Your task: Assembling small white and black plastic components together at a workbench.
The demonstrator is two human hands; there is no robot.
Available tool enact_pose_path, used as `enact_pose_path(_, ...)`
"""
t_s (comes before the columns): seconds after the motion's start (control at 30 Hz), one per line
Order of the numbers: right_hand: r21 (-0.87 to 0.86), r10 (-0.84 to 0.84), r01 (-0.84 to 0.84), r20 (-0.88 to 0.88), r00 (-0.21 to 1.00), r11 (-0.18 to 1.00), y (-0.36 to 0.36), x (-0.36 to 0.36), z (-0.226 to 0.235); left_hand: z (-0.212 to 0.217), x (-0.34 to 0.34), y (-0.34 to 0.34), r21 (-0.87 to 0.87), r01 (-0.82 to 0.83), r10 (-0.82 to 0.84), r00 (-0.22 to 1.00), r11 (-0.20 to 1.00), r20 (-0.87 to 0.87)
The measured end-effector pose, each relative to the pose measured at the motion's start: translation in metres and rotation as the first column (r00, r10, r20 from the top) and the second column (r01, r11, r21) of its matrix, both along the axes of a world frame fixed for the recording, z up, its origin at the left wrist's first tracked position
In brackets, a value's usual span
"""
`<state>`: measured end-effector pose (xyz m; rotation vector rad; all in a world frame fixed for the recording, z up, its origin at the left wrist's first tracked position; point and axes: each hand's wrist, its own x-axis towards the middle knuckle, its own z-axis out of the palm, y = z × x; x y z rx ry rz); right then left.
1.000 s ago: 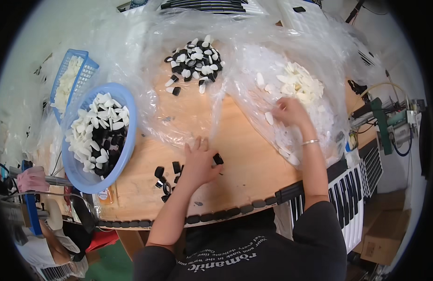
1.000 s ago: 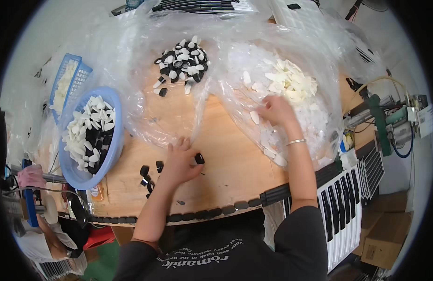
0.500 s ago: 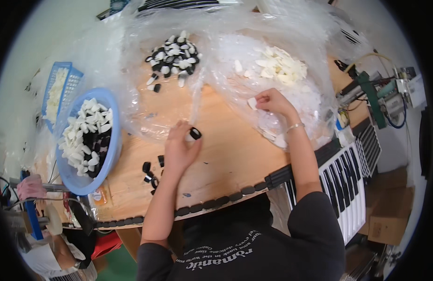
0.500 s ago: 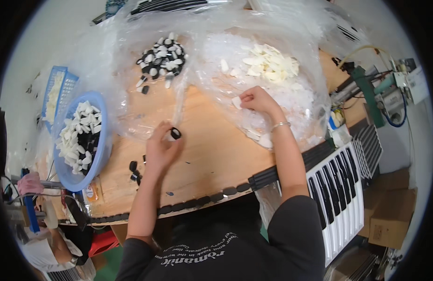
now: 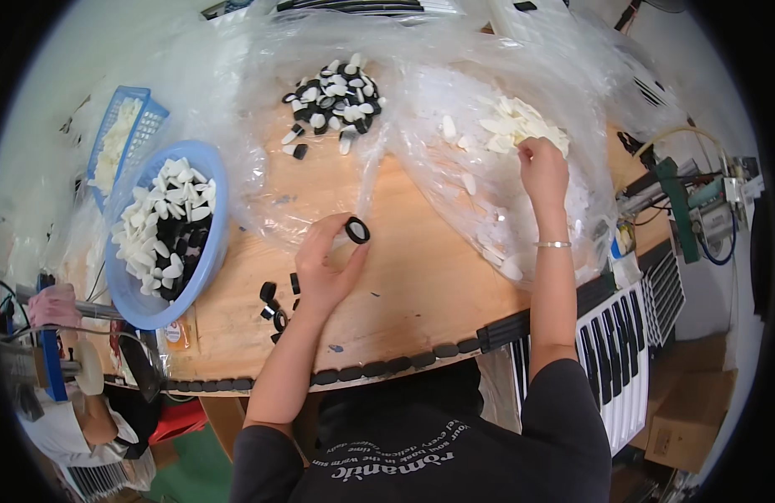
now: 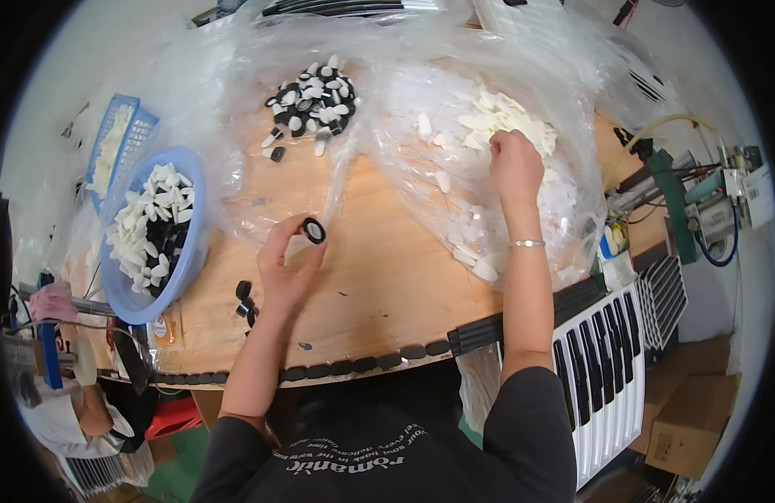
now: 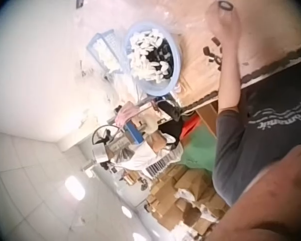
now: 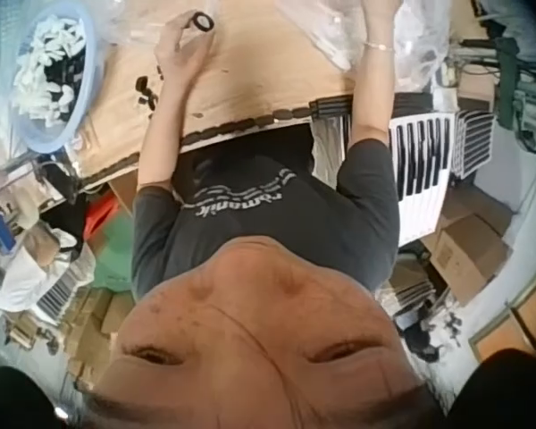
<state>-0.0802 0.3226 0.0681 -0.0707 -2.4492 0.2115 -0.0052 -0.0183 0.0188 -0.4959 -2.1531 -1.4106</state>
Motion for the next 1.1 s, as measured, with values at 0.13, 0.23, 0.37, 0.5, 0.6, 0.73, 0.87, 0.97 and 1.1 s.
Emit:
enact_pose_path(0.13,-0.697,0.298,-0.319,-0.156,0.942,0.642,-0.051,0.004,0.001,0.0,0.007,-0.005,0.049,0.175,-0.178,0.982,0.983,0.058)
enact_pose_path(0.23,-0.894,0.614,-0.446,-0.329,0.717,0.042,-0.117,0.028,-0.027,-0.006,0.012,0.004,0.446,0.372,-0.5,0.84,0.814,0.212)
enact_pose_path(0.37,-0.912,0.721,-0.398,-0.214,0.659,0.094,-0.156,0.05,-0.036,-0.012,0.01,0.008,0.52,0.277,-0.432,0.879,0.808,0.203)
enact_pose_path(0.5,-0.761,0.682,-0.466,-0.043,0.73,0.451,-0.165,0.064,-0.028,-0.009,0.013,0.006,0.38,0.344,-0.442,0.872,0.859,0.209)
enact_pose_path(0.6,-0.518,0.725,-0.692,-0.182,0.664,0.503,-0.163,0.06,-0.036,-0.012,0.009,0.005,0.242,0.385,-0.428,0.889,0.891,0.16)
enact_pose_path(0.73,-0.499,0.688,-0.656,-0.152,0.71,0.566,-0.158,0.061,-0.036,-0.002,0.009,0.007,0.206,0.271,-0.313,0.926,0.94,0.211)
enact_pose_path(0.87,-0.835,0.578,-0.521,-0.342,0.741,0.174,-0.169,0.068,-0.026,-0.006,0.005,0.008,-0.029,0.052,-0.053,0.998,0.998,-0.036)
enact_pose_path(0.97,-0.893,0.553,-0.45,-0.374,0.745,0.003,-0.175,0.078,-0.02,-0.003,0.006,0.01,-0.077,-0.007,-0.004,0.99,0.997,-0.142)
enact_pose_path(1.1,-0.857,0.59,-0.493,-0.323,0.74,0.15,-0.171,0.086,-0.024,-0.007,0.005,0.01,-0.079,-0.06,0.039,0.969,0.995,-0.245)
